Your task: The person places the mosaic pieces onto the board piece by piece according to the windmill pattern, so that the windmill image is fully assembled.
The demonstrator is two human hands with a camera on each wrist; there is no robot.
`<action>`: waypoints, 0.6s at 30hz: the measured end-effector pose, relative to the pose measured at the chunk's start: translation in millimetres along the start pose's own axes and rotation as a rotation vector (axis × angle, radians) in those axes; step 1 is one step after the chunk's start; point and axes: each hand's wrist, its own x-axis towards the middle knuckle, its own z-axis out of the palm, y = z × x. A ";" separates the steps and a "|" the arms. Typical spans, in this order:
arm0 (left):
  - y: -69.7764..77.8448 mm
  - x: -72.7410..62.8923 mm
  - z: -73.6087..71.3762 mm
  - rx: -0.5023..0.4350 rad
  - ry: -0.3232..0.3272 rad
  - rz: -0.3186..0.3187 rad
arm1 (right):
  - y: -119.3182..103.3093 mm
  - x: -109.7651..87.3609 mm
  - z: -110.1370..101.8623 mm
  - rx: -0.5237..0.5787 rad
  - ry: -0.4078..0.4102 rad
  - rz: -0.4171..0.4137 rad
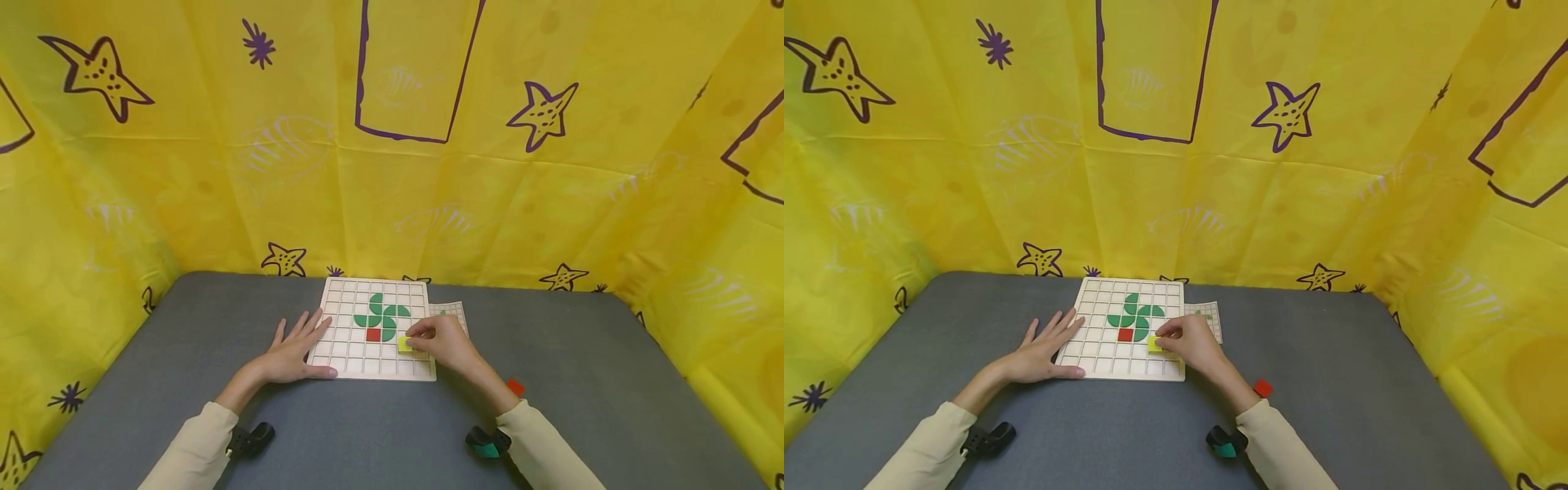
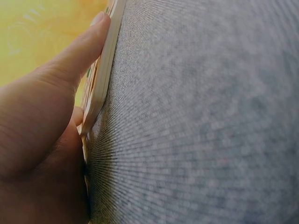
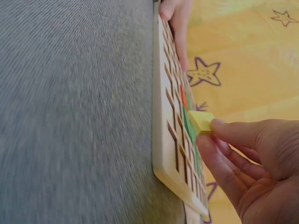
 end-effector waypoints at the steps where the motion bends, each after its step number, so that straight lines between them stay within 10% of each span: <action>1: 0.0 -0.1 0.0 0.002 -0.001 -0.002 | -0.1 1.7 3.5 0.001 0.000 -0.009; 18: -2.1 -1.1 2.2 -0.017 0.004 0.012 | -20.5 19.6 43.9 0.005 -0.047 -0.022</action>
